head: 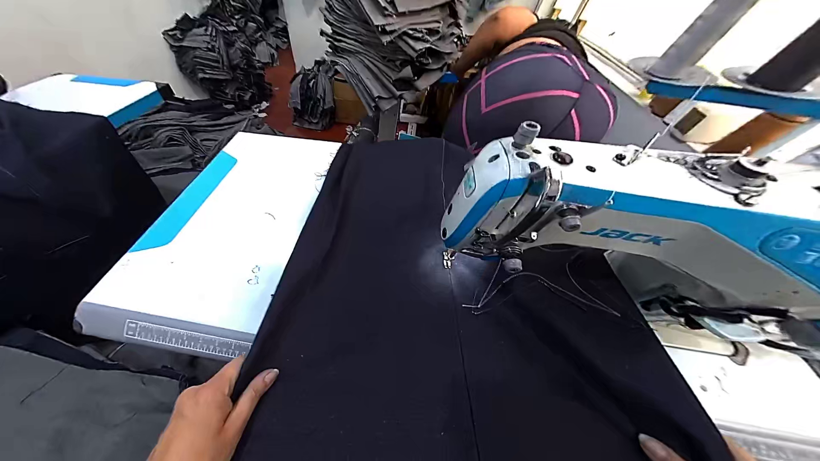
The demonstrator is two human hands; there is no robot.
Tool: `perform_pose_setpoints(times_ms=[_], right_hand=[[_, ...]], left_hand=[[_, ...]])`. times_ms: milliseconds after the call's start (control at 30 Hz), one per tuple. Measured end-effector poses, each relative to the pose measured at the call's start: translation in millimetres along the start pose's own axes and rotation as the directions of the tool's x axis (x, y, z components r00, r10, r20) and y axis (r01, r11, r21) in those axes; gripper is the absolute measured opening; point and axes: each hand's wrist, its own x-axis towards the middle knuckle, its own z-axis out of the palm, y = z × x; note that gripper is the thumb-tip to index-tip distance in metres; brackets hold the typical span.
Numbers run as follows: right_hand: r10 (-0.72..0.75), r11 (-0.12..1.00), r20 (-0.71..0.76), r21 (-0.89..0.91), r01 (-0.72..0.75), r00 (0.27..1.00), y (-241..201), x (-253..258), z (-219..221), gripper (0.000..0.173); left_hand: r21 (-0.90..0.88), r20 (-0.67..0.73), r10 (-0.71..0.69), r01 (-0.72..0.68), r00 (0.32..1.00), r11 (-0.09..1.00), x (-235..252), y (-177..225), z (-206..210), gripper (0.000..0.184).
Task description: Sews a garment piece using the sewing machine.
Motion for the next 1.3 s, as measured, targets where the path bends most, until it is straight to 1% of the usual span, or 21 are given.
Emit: perform_pose_setpoints(times_ms=[67, 167, 300, 367, 433, 533, 633, 700, 767, 867, 933, 1000, 1100, 1200, 1300], right_hand=[[0.011, 0.999, -0.009, -0.041, -0.011, 1.0, -14.2, -0.9, -7.3, 0.05], [0.039, 0.996, 0.024, -0.081, -0.037, 0.999, -24.3, -1.3, -11.4, 0.051], [0.061, 0.997, 0.068, -0.053, -0.057, 0.996, -23.8, -1.7, -5.0, 0.046], [0.066, 0.997, 0.064, -0.044, -0.063, 0.996, -20.1, 1.0, -0.6, 0.043], [0.038, 0.998, 0.032, -0.042, -0.037, 0.999, -16.5, 8.7, 4.9, 0.04], [-0.029, 0.999, -0.057, -0.041, 0.027, 0.998, -4.1, 30.7, 17.4, 0.043], [-0.046, 0.997, -0.143, -0.065, 0.037, 0.989, 5.7, 59.0, 28.4, 0.044], [-0.031, 0.996, -0.15, -0.089, 0.018, 0.988, 3.6, 76.0, 31.0, 0.044], [-0.037, 0.994, -0.151, -0.105, 0.021, 0.988, 1.7, 92.2, 32.7, 0.044], [-0.065, 0.988, -0.175, -0.152, 0.038, 0.982, -0.8, 117.6, 35.9, 0.039], [-0.112, 0.981, -0.18, -0.178, 0.079, 0.977, -4.0, 133.9, 37.0, 0.035], [-0.17, 0.968, -0.177, -0.214, 0.13, 0.969, -5.9, 150.6, 37.3, 0.034], [-0.184, 0.962, -0.156, -0.231, 0.145, 0.97, -9.6, 175.2, 38.1, 0.034], [-0.192, 0.953, -0.164, -0.266, 0.144, 0.968, -8.3, 200.3, 42.6, 0.039], [-0.178, 0.943, -0.186, -0.313, 0.113, 0.966, -9.0, 224.0, 48.4, 0.044]], left_hand=[[0.006, 0.022, 0.017, -0.017, 1.0, 1.0, 0.8, 2.5, -8.2, 0.049], [0.051, 0.074, 0.023, -0.027, 0.997, 0.998, 4.9, 2.6, -11.1, 0.052], [0.075, 0.152, -0.029, 0.017, 0.988, 0.997, 9.7, -7.3, 1.9, 0.052], [0.086, 0.161, -0.025, 0.011, 0.987, 0.996, 14.1, -7.5, 4.9, 0.052], [0.102, 0.158, -0.009, -0.007, 0.987, 0.995, 22.9, -6.2, 6.3, 0.053], [0.118, 0.108, 0.037, -0.05, 0.993, 0.992, 44.5, -5.9, 13.0, 0.053], [0.151, -0.011, 0.098, -0.095, 0.995, 0.984, 71.5, -8.9, 26.6, 0.054], [0.183, -0.103, 0.157, -0.137, 0.982, 0.974, 90.3, -12.4, 36.5, 0.058], [0.198, -0.147, 0.186, -0.155, 0.972, 0.968, 107.2, -10.6, 42.0, 0.055], [0.194, -0.144, 0.18, -0.15, 0.973, 0.969, 128.8, -1.6, 42.7, 0.043], [0.203, -0.133, 0.167, -0.138, 0.977, 0.969, 143.6, 6.3, 41.7, 0.037], [0.204, -0.121, 0.146, -0.119, 0.982, 0.972, 159.7, 13.4, 41.3, 0.033], [0.207, -0.12, 0.125, -0.098, 0.985, 0.973, 186.0, 20.2, 43.2, 0.035], [0.227, -0.089, 0.079, -0.057, 0.993, 0.972, 210.1, 29.1, 43.0, 0.039], [0.243, -0.057, 0.017, -0.003, 0.998, 0.97, 234.1, 38.3, 42.3, 0.043]])
